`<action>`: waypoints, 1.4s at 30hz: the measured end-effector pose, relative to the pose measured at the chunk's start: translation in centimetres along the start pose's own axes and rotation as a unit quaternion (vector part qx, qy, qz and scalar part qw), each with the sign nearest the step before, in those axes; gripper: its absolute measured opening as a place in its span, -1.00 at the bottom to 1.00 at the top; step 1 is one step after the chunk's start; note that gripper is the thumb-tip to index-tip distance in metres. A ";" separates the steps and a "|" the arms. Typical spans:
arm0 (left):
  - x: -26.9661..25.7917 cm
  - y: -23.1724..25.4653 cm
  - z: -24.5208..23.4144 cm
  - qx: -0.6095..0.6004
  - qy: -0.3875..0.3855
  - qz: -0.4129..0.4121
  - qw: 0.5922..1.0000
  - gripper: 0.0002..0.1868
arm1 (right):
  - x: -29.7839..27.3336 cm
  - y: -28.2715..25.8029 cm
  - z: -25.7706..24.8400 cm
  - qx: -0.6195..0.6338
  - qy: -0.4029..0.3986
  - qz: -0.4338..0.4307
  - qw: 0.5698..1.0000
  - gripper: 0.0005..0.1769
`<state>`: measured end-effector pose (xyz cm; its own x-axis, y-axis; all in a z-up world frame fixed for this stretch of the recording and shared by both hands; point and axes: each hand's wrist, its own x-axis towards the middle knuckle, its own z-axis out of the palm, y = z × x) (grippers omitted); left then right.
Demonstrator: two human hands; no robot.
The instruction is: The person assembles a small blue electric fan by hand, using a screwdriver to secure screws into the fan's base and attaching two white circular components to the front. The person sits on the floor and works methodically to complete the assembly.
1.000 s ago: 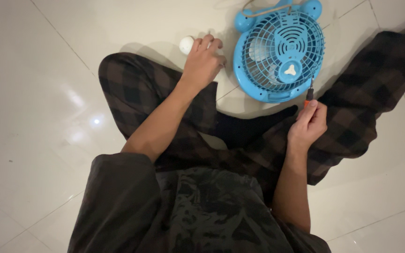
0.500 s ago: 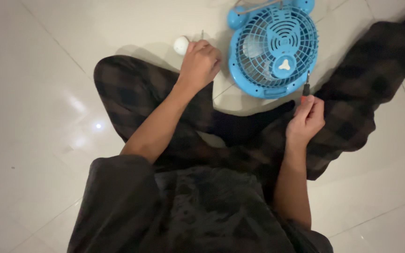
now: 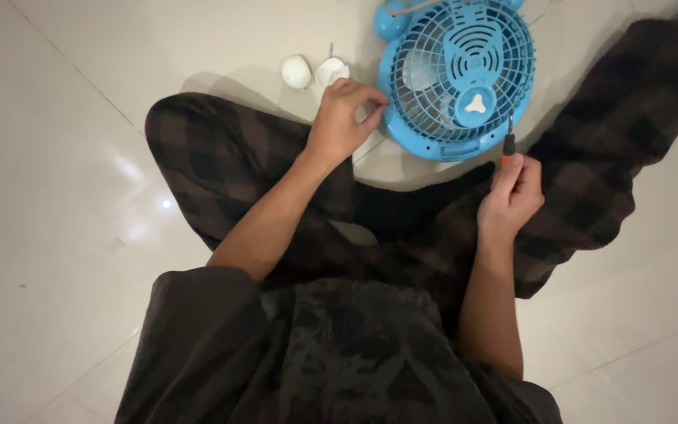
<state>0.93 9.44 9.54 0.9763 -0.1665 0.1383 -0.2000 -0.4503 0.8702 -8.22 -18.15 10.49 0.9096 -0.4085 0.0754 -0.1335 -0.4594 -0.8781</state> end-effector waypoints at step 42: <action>-5.5 -5.1 11.5 -0.384 0.075 -0.325 0.861 -0.39 | -0.4 0.0 -0.2 0.001 -0.013 -0.002 1.000 -0.69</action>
<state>-4.33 2.59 -1.06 0.8730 0.0434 -0.4858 0.4490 0.3172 0.8353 -8.70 -18.13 10.51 0.9199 -0.3863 0.0674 -0.1288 -0.4601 -0.8784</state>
